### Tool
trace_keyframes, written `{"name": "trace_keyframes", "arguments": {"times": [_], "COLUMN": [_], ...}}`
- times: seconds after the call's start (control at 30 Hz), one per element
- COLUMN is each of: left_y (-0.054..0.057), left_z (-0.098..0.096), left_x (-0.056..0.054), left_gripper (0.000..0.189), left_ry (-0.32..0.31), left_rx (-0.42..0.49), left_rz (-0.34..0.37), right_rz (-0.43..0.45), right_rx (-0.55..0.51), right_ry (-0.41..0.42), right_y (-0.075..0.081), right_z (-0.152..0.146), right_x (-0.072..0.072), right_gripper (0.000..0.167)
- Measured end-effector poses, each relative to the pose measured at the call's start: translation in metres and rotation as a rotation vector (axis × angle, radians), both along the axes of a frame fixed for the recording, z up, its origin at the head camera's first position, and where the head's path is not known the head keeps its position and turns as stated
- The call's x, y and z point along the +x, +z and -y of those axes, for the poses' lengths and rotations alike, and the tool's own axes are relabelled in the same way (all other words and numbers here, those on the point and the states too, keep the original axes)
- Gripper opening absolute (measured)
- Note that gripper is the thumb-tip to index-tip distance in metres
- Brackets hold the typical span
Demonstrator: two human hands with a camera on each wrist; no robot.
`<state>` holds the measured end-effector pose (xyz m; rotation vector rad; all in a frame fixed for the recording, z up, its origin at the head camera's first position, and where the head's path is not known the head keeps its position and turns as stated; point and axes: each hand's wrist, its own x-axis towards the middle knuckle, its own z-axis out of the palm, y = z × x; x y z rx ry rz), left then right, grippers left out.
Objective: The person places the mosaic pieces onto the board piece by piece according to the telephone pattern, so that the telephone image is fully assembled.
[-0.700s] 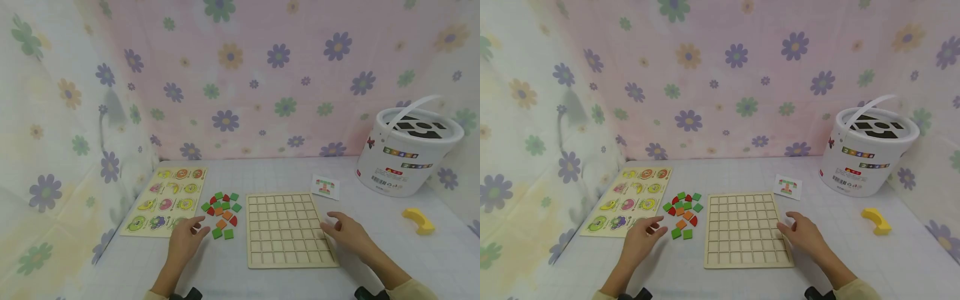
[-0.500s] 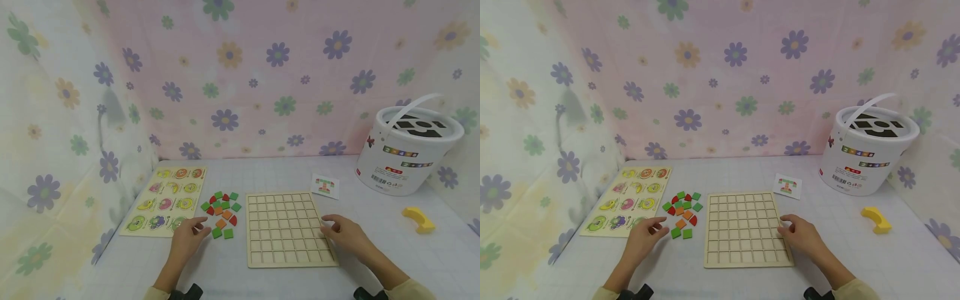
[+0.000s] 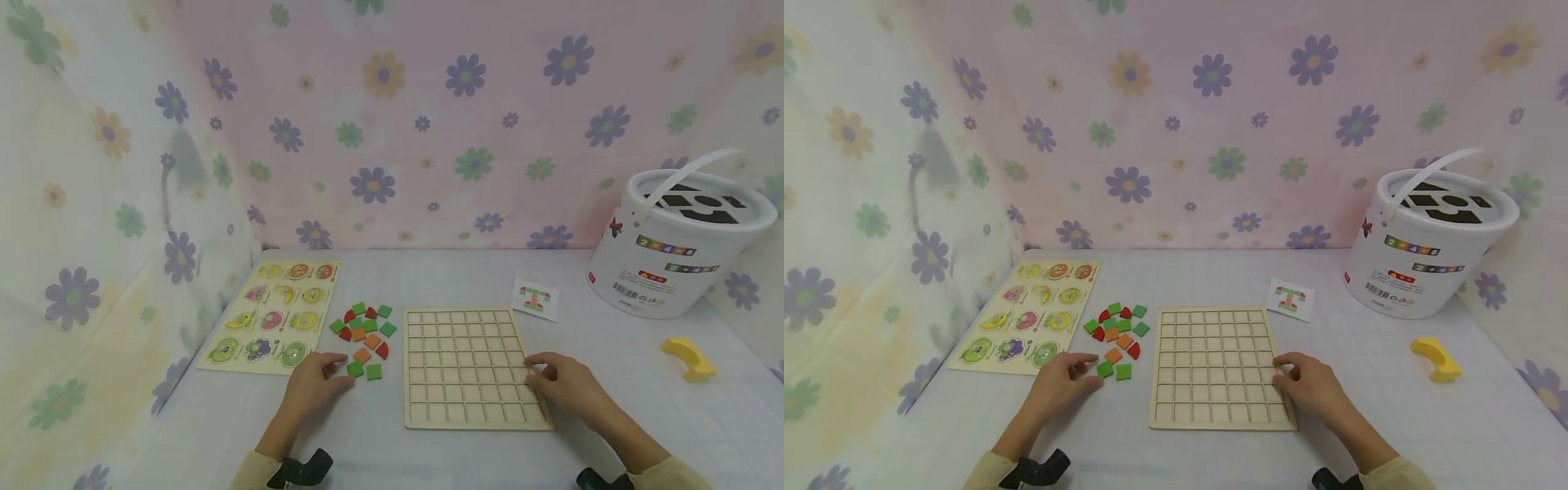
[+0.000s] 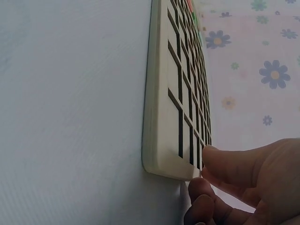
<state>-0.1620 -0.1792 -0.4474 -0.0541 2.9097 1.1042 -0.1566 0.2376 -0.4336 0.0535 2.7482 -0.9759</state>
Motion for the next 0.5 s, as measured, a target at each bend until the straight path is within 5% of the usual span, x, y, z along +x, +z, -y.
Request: {"name": "trace_keyframes", "arguments": {"times": [0.5], "left_y": [0.0002], "left_z": [-0.0078], "left_x": [-0.0026], "left_gripper": [0.028], "left_ry": [0.013], "left_rx": [-0.098], "left_rz": [-0.026], "right_rz": [-0.011], "right_rx": [-0.055], "right_ry": [0.003], "right_y": [0.0020], "right_z": [-0.0032], "right_x": [0.0030], "right_gripper": [0.039]}}
